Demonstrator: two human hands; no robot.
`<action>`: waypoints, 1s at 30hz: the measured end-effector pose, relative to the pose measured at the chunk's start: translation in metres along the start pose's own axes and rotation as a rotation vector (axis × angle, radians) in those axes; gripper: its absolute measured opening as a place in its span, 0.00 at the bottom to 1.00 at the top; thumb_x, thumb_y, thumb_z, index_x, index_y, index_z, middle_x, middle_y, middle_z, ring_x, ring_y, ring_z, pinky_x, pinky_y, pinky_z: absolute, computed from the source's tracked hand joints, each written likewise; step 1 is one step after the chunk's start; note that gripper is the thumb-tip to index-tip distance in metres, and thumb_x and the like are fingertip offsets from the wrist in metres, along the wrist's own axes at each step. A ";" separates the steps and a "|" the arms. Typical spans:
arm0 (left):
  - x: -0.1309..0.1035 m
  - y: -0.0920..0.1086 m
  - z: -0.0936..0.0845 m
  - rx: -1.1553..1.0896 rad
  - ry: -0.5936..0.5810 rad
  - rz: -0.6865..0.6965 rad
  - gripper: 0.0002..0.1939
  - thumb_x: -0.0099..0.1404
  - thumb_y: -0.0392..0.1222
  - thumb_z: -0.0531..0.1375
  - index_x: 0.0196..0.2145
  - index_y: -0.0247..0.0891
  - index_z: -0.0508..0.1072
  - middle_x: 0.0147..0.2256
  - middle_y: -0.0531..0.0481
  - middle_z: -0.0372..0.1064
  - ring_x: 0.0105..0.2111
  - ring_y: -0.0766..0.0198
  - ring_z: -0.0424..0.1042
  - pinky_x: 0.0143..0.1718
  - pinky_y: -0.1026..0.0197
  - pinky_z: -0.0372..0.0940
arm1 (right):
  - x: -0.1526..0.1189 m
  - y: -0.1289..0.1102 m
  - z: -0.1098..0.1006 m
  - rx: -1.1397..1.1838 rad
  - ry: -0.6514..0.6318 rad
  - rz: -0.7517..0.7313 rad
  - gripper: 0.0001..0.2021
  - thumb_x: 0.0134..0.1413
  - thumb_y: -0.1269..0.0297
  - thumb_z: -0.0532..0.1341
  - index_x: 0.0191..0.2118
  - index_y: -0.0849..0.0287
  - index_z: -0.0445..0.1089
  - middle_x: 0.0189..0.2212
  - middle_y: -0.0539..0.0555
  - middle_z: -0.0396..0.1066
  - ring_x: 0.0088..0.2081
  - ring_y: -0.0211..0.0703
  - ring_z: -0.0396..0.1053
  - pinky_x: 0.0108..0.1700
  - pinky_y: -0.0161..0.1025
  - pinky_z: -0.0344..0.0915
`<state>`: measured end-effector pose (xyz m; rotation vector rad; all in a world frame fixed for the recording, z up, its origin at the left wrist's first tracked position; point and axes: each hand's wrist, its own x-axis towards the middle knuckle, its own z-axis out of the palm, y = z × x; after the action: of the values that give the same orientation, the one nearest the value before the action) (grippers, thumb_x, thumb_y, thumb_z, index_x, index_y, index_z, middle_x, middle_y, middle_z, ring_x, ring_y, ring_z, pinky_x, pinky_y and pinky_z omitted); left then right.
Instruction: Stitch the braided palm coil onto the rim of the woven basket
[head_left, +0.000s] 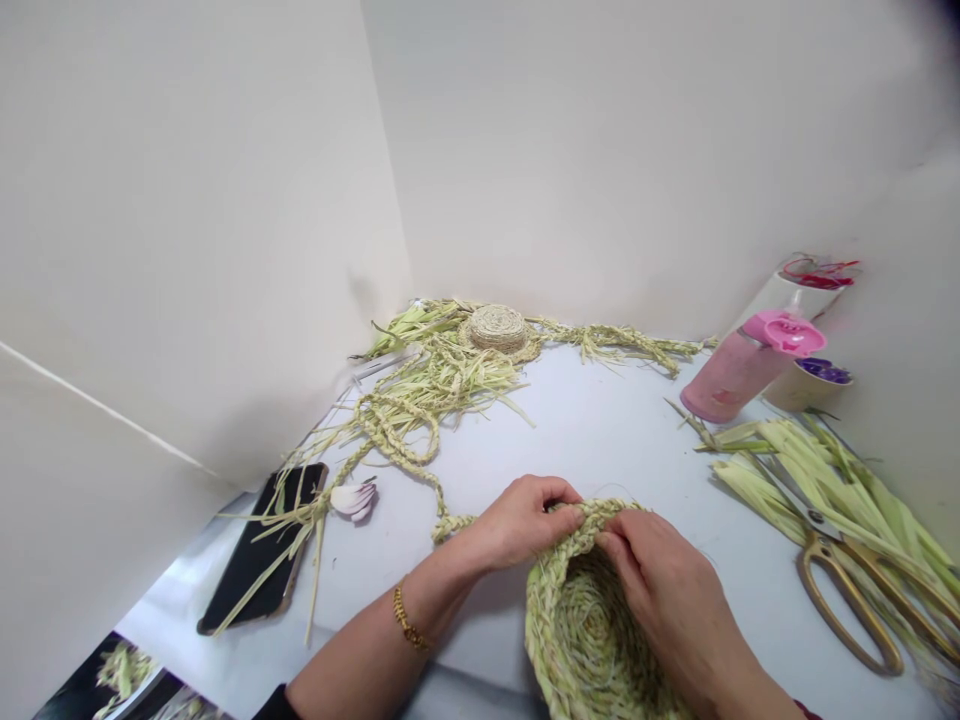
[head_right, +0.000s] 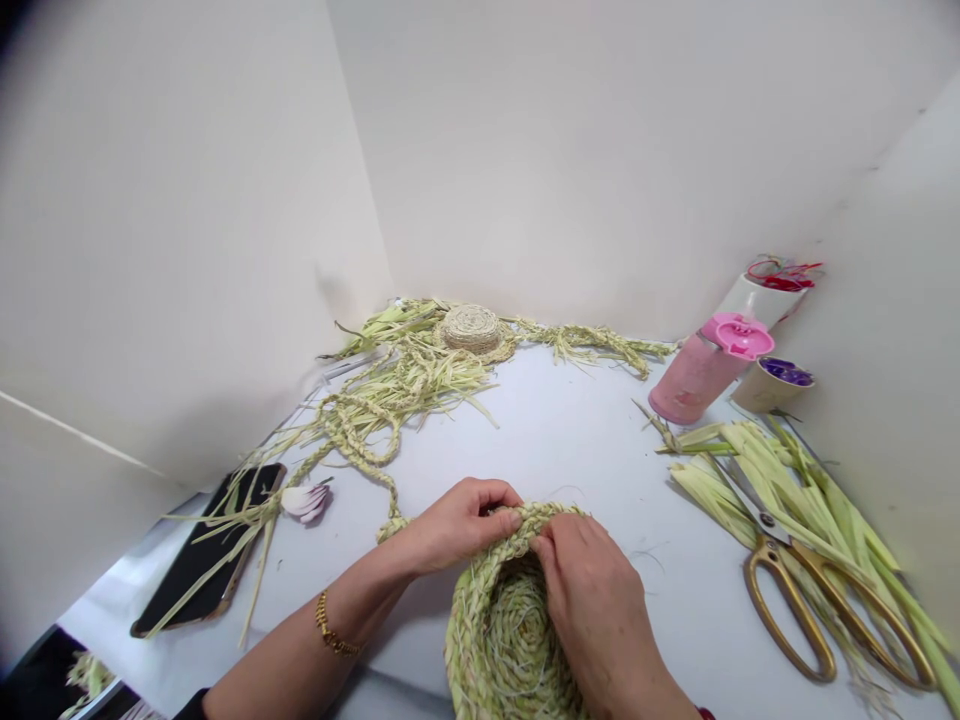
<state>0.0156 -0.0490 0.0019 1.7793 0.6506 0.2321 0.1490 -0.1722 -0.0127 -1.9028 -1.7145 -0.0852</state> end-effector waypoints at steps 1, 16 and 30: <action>0.000 0.000 0.000 -0.002 0.008 0.001 0.11 0.57 0.42 0.54 0.31 0.32 0.72 0.25 0.54 0.62 0.25 0.70 0.57 0.26 0.69 0.54 | 0.000 0.001 -0.002 0.005 -0.013 -0.014 0.11 0.60 0.64 0.50 0.27 0.57 0.60 0.24 0.50 0.63 0.28 0.41 0.60 0.31 0.37 0.55; 0.000 0.001 0.003 -0.021 0.053 -0.017 0.13 0.57 0.44 0.55 0.31 0.32 0.73 0.25 0.54 0.62 0.25 0.70 0.56 0.24 0.69 0.52 | 0.001 0.000 -0.004 -0.146 -0.004 -0.107 0.10 0.56 0.72 0.49 0.24 0.57 0.57 0.22 0.51 0.59 0.27 0.44 0.56 0.33 0.39 0.49; 0.000 -0.003 0.005 -0.113 0.040 0.012 0.11 0.56 0.43 0.56 0.29 0.31 0.72 0.24 0.54 0.60 0.24 0.71 0.55 0.24 0.69 0.51 | 0.019 0.003 -0.018 -0.152 -0.039 -0.096 0.09 0.57 0.66 0.51 0.27 0.57 0.63 0.25 0.52 0.63 0.30 0.44 0.58 0.34 0.41 0.51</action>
<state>0.0171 -0.0529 -0.0031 1.6742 0.6425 0.3077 0.1612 -0.1635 0.0089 -1.9405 -1.8727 -0.2222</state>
